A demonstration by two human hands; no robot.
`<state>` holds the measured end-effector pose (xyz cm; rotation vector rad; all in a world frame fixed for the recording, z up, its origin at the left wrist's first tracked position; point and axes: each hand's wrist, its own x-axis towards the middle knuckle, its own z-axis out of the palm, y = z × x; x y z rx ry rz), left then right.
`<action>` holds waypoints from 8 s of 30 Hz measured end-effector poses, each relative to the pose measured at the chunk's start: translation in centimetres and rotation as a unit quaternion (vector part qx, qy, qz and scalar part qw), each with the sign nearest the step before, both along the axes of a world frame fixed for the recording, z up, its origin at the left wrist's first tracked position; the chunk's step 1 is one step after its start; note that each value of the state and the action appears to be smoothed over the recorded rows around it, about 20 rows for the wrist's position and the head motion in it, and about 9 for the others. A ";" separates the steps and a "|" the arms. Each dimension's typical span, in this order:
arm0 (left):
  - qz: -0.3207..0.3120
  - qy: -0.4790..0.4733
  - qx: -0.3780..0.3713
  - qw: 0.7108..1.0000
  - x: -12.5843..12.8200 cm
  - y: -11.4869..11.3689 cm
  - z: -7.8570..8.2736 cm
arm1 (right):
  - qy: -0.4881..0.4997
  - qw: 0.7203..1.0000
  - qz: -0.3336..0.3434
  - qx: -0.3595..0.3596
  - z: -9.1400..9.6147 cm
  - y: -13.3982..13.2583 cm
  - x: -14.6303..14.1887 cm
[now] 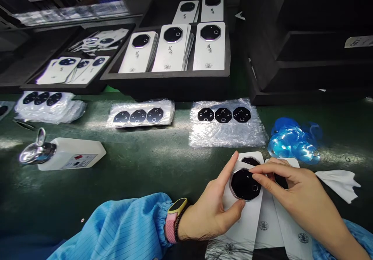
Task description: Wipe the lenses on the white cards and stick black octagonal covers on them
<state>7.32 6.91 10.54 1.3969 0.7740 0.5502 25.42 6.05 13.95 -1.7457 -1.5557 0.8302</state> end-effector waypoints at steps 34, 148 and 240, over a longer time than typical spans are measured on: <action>0.005 0.000 0.002 1.000 0.1 -0.1 -0.1 | 0.022 0.999 0.015 0.030 -0.4 0.0 0.2; 0.018 -0.127 -0.015 0.992 -0.8 -0.5 0.2 | 0.179 0.976 0.075 -0.099 -0.8 -1.2 0.1; 0.043 0.085 0.269 0.958 -0.2 -3.2 -0.2 | -0.229 0.877 0.163 0.389 -1.0 -3.3 1.3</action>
